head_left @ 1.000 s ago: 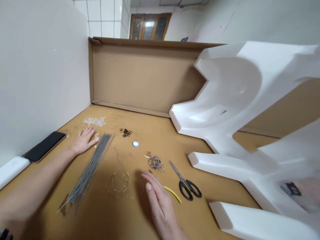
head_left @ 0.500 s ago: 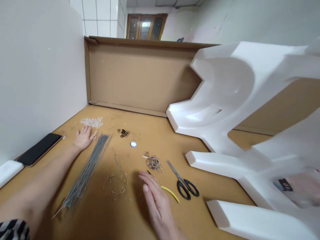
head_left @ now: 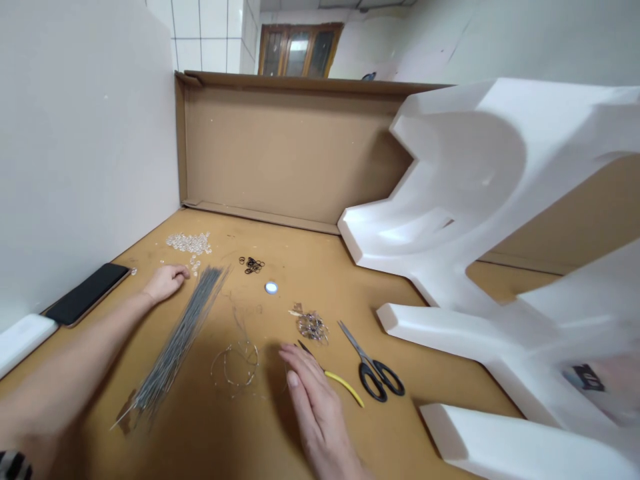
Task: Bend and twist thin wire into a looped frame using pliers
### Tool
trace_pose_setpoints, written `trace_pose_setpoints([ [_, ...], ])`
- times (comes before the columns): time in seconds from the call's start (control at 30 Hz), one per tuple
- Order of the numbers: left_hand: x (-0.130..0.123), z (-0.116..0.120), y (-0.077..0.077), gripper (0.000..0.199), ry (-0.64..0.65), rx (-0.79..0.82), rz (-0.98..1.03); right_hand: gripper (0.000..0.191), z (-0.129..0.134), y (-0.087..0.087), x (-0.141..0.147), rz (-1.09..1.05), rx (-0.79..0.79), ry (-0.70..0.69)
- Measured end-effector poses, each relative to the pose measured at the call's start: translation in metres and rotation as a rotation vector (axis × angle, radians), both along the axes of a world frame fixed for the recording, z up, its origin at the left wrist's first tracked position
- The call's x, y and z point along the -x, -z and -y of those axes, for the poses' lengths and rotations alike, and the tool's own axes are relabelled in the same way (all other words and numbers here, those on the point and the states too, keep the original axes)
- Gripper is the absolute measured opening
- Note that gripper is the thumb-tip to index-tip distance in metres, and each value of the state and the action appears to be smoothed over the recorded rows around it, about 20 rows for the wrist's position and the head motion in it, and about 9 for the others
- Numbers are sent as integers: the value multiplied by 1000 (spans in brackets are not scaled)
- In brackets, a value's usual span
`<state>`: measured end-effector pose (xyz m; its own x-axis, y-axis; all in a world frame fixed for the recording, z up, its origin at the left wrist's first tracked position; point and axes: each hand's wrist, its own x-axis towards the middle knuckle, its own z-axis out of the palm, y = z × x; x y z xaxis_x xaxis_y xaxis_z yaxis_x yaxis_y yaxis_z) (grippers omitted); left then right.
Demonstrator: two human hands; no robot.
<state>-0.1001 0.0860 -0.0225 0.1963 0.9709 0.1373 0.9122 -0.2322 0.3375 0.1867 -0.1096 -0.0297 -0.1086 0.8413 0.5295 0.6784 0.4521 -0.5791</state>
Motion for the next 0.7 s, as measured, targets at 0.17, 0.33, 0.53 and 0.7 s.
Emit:
trace_pose_setpoints([
  [0.17,1,-2,-5,41,-101,-22,-90,31,-1,2,-3,10,-4,15],
  [0.33,35,-3,-23,40,-277,17,-257,32,-1,4,-2,22,-10,-1],
  [0.53,57,-4,-30,25,-302,91,-421,32,2,3,-1,28,-10,-1],
  [0.7,59,-9,-31,20,-258,122,-452,32,1,4,-1,41,-19,0],
])
